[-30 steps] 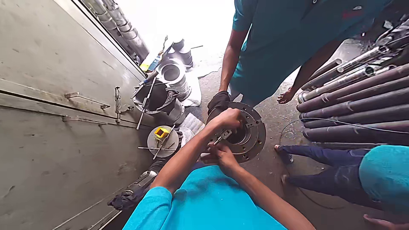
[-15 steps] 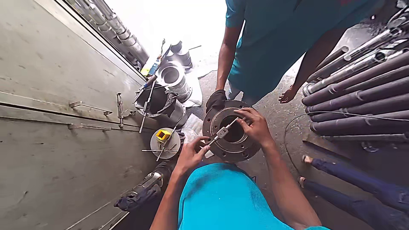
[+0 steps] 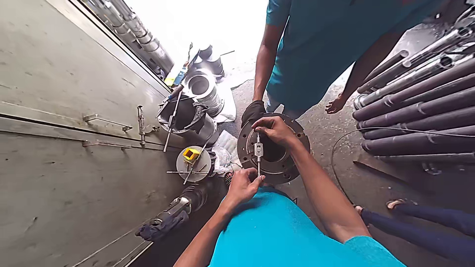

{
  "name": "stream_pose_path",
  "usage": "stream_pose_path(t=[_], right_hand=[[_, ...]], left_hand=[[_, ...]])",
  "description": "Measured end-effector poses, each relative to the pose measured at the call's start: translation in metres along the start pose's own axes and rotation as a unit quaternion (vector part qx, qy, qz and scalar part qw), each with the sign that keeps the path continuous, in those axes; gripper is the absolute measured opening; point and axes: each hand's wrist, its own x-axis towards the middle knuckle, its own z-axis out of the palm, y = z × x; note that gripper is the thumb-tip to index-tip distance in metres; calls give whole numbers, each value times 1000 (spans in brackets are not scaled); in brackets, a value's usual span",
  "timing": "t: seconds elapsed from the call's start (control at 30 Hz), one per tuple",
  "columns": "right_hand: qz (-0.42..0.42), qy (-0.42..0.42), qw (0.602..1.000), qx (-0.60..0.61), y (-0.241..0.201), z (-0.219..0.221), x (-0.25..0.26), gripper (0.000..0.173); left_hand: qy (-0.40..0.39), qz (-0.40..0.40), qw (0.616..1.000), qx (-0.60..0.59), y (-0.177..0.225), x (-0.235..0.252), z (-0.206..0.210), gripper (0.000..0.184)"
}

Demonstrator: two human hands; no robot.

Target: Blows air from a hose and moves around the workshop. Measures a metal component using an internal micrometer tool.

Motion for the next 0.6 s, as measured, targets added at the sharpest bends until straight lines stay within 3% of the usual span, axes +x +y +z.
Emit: stream_pose_path(t=[0.2, 0.33, 0.6], right_hand=[[81, 44, 994, -58, -8, -11, -19, 15], [103, 93, 982, -126, -6, -20, -56, 16], [105, 169, 961, -190, -28, -1, -96, 14]], left_hand=[[62, -28, 992, 111, 6, -9, -13, 30], [135, 9, 982, 133, -4, -6, -33, 28], [113, 40, 989, 85, -13, 3, -53, 23]])
